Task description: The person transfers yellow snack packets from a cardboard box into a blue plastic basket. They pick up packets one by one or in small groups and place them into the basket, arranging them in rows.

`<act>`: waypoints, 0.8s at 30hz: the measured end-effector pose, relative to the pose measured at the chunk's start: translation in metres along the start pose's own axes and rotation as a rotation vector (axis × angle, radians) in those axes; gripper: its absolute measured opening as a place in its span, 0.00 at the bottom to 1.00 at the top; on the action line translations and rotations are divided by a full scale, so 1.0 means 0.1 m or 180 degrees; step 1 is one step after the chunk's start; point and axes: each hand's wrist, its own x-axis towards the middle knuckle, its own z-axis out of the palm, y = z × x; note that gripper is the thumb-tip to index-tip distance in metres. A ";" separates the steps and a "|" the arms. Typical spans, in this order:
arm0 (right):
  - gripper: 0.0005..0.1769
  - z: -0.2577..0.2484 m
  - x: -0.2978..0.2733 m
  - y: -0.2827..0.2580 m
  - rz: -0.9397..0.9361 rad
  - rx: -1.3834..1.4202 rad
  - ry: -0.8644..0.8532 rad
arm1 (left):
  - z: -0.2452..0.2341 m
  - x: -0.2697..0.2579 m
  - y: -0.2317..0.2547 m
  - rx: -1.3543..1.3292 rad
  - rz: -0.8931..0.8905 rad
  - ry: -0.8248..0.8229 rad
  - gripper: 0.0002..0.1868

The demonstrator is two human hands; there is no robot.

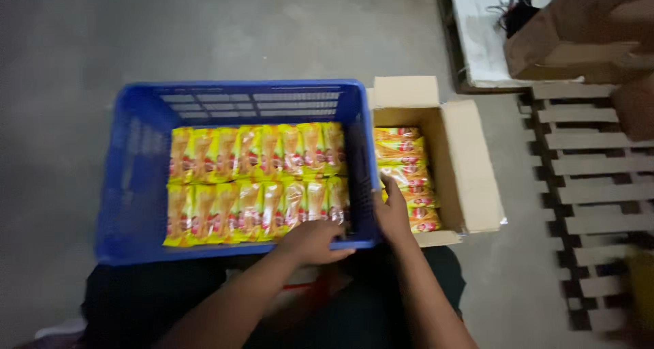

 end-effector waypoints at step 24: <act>0.30 0.24 -0.33 -0.10 -0.0124 -0.1590 0.0480 | -0.82 -2.30 -2.08 -0.0895 -0.1108 0.2662 0.11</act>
